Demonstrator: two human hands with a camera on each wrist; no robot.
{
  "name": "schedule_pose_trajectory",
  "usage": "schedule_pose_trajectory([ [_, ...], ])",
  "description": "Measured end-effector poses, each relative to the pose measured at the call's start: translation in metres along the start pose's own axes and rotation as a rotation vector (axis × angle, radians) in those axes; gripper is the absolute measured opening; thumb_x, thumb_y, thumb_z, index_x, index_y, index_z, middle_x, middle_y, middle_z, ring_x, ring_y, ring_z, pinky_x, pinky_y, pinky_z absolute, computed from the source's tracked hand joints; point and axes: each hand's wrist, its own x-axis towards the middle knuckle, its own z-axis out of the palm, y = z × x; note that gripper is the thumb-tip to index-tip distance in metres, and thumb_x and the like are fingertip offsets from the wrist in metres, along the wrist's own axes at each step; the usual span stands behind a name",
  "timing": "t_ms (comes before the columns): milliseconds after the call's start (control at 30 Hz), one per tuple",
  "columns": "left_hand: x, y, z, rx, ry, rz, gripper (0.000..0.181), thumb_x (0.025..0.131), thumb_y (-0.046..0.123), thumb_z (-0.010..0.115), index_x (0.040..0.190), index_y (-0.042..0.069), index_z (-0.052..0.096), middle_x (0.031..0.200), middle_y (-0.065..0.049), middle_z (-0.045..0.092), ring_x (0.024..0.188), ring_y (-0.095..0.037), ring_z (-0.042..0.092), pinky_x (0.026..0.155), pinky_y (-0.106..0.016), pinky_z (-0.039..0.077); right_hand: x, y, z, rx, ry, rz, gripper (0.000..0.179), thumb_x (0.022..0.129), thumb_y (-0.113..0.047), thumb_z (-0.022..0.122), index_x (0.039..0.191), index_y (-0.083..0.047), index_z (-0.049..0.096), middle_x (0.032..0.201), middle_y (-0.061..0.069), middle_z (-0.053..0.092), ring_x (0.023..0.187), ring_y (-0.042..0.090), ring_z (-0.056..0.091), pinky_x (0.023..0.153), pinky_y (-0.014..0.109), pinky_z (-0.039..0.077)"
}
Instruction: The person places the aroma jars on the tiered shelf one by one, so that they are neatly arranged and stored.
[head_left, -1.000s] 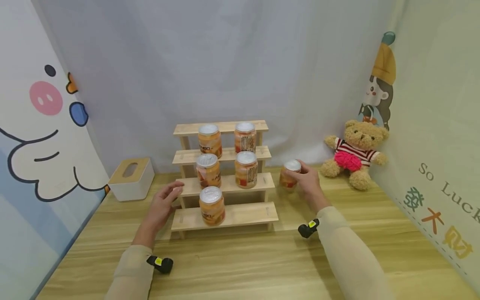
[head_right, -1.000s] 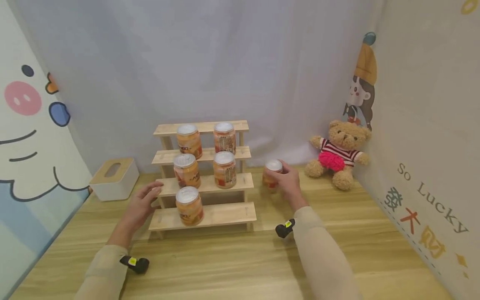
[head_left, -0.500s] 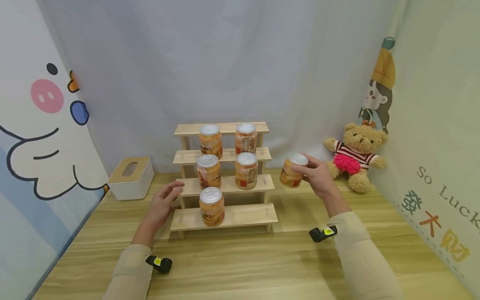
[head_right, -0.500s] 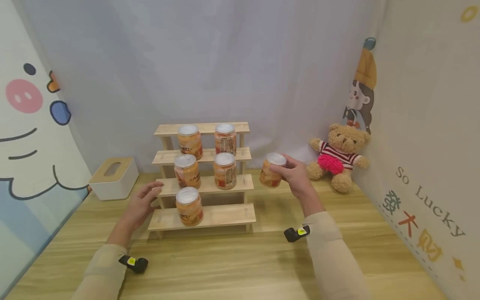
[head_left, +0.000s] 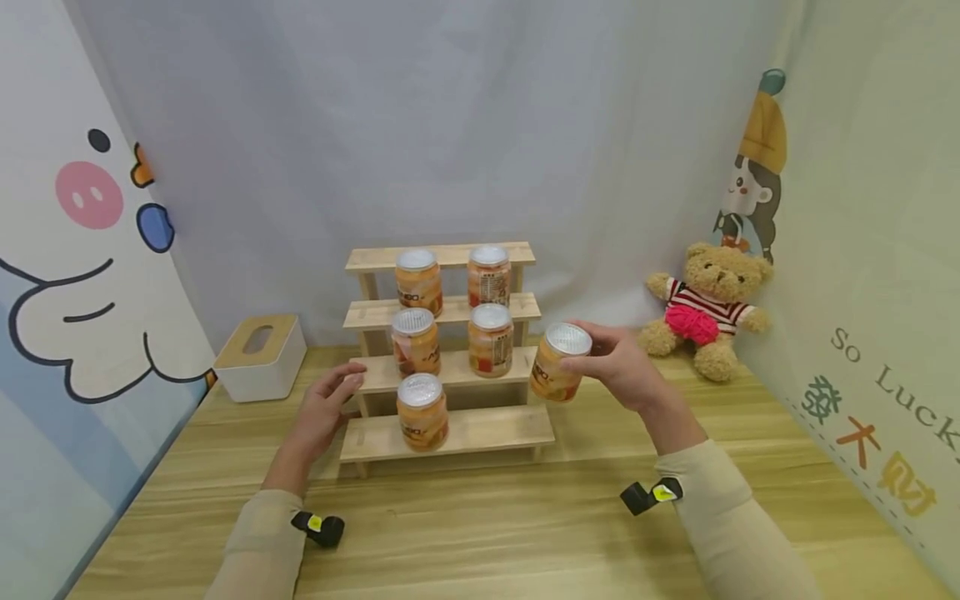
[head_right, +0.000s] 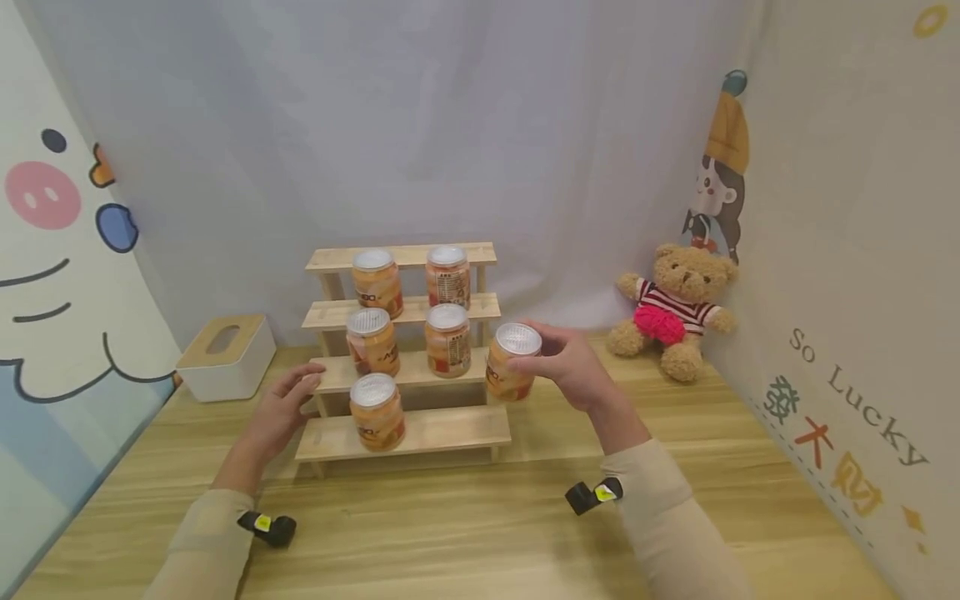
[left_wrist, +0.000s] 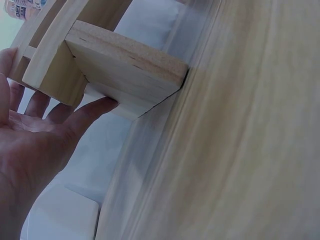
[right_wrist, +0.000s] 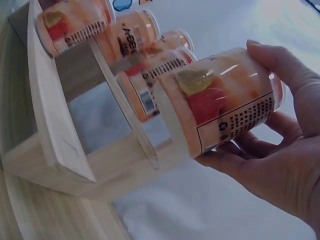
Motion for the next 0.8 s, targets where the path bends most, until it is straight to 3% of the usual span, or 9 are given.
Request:
schedule_pose_trajectory([
  [300, 0.002, 0.0, -0.001, -0.007, 0.008, -0.011, 0.023, 0.104, 0.028, 0.057, 0.123, 0.016, 0.062, 0.155, -0.01, 0.032, 0.128, -0.022, 0.037, 0.082, -0.036, 0.053, -0.001, 0.01, 0.032, -0.094, -0.085, 0.017, 0.059, 0.08, 0.002, 0.079, 0.133, 0.012, 0.056, 0.113, 0.012, 0.069, 0.102, 0.022, 0.064, 0.085, 0.033, 0.054],
  [533, 0.001, 0.0, -0.001, -0.001, 0.005, -0.012, 0.025, 0.105, 0.028, 0.056, 0.125, 0.014, 0.061, 0.152, -0.009, 0.035, 0.128, -0.023, 0.037, 0.081, -0.036, 0.054, 0.005, 0.026, 0.061, -0.151, -0.128, 0.104, 0.06, 0.079, -0.007, 0.084, 0.133, 0.004, 0.06, 0.119, 0.018, 0.066, 0.105, 0.026, 0.062, 0.086, 0.038, 0.054],
  [800, 0.002, 0.0, 0.0, -0.007, 0.002, -0.014, 0.023, 0.105, 0.027, 0.056, 0.124, 0.015, 0.061, 0.153, -0.008, 0.033, 0.128, -0.022, 0.037, 0.081, -0.036, 0.054, 0.01, 0.034, 0.077, -0.172, -0.111, 0.142, 0.059, 0.078, -0.004, 0.085, 0.132, 0.004, 0.061, 0.115, 0.018, 0.069, 0.101, 0.026, 0.067, 0.084, 0.037, 0.056],
])
